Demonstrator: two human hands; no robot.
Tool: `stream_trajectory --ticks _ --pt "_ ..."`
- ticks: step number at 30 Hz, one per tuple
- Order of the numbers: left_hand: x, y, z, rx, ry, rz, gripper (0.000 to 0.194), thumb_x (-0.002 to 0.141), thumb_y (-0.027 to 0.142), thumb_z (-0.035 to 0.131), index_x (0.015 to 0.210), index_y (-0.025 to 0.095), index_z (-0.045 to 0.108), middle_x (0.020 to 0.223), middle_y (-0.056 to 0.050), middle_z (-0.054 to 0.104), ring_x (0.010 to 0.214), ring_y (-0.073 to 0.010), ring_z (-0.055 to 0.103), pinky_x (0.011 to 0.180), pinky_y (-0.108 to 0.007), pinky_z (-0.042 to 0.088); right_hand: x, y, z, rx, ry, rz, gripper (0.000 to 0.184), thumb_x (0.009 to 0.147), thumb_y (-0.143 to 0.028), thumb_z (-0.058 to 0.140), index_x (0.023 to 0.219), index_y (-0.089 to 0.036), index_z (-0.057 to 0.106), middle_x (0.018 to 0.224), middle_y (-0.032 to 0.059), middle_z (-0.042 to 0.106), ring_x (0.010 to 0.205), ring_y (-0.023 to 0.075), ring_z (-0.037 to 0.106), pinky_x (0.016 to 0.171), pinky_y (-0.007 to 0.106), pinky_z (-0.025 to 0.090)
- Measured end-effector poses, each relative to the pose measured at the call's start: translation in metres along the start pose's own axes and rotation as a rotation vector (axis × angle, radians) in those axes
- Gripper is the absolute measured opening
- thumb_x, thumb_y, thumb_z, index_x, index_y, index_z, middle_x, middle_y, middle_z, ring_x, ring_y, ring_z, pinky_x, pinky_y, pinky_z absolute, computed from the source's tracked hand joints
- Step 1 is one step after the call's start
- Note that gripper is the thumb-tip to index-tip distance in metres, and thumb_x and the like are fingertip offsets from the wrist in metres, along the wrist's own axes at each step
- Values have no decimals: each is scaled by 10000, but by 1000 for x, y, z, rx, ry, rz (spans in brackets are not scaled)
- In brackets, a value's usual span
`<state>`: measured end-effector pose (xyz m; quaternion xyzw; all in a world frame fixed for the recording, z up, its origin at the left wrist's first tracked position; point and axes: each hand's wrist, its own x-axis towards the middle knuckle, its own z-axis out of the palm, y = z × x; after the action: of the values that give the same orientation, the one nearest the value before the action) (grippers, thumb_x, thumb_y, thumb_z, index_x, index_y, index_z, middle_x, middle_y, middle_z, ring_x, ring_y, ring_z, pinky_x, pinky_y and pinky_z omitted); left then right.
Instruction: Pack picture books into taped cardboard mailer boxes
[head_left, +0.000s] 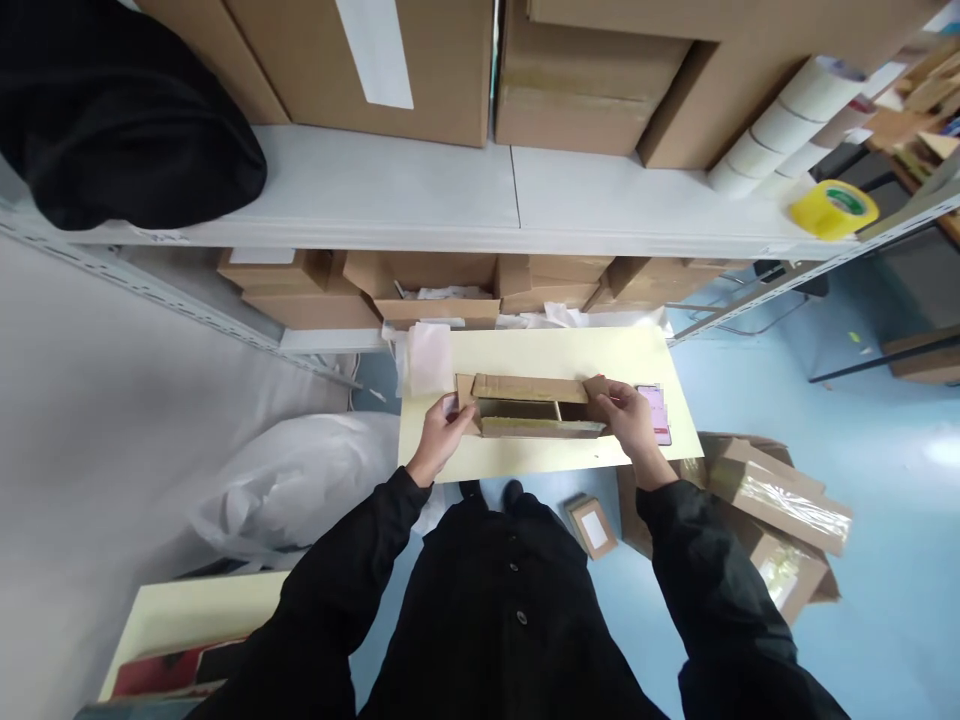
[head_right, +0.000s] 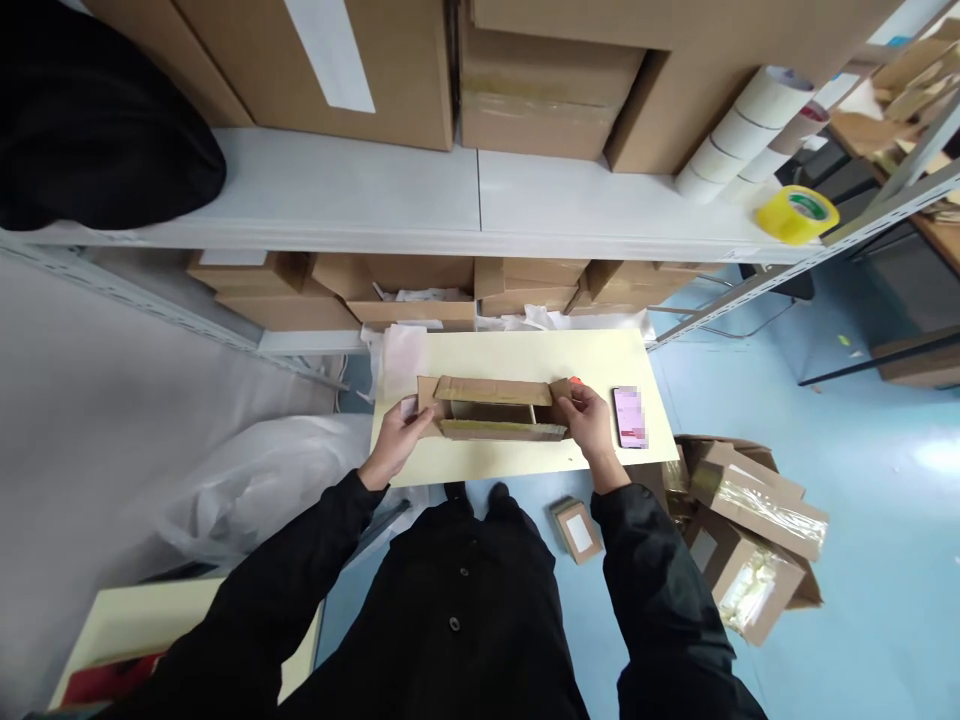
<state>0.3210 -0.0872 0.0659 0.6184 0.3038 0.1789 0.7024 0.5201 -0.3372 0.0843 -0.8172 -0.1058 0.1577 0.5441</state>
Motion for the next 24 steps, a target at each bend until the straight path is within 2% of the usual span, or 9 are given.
stream_trajectory --ticks 4,6,8,10,12,15,17,21,24 --pt "9 0 -5 101 -12 63 346 734 342 670 1030 168 632 1037 -79 698 905 -209 657 771 -308 518 0 -5 -7 -342 29 -177 591 723 -412 651 1236 -167 490 1115 152 614 905 273 630 762 469 533" --pt "11 -2 -7 162 -6 102 331 733 332 664 1019 169 637 1006 -75 703 855 -197 660 736 -296 520 3 -10 -11 -525 -44 -344 645 709 -355 681 1288 -185 451 1243 173 522 1054 305 565 849 483 495" --pt "13 -3 -9 203 15 134 332 723 325 668 1013 167 640 978 -73 707 811 -191 662 712 -291 522 9 -16 -13 -693 -139 -504 548 720 -300 681 1228 -195 505 1286 170 472 1132 326 499 901 481 450" --pt "13 -3 -9 224 42 139 326 704 323 678 986 163 645 933 -67 711 758 -187 662 675 -287 523 17 -22 -13 -836 -204 -616 344 769 -268 633 1100 -197 570 1201 153 518 1070 317 505 872 452 429" --pt "12 -1 -8 232 63 120 301 680 326 690 929 162 650 858 -55 711 694 -184 654 628 -283 519 26 -28 -11 -944 -183 -671 159 832 -258 554 971 -192 591 1012 128 577 935 287 525 811 408 403" --pt "10 3 -5 243 62 99 272 656 320 697 875 165 658 785 -36 707 657 -183 650 602 -280 515 37 -33 -5 -1069 -68 -727 125 871 -255 488 849 -187 592 833 107 583 807 263 505 770 378 340" --pt "9 6 -2 278 79 105 274 652 313 692 883 167 666 777 -32 708 645 -179 648 595 -278 513 43 -36 -2 -1138 -78 -791 143 867 -191 468 811 -182 599 804 107 595 772 249 503 801 383 307" --pt "9 7 3 342 166 111 250 652 320 687 843 159 677 705 -28 691 601 -176 629 560 -272 495 52 -38 -3 -1224 -328 -898 233 837 -66 433 894 -162 638 780 97 639 758 231 551 898 403 264" --pt "10 5 6 327 188 99 243 636 335 703 802 159 677 700 -32 690 614 -186 637 564 -281 501 58 -37 -9 -1186 -495 -923 339 849 -162 513 1180 -156 587 1043 138 665 909 262 593 896 394 306"
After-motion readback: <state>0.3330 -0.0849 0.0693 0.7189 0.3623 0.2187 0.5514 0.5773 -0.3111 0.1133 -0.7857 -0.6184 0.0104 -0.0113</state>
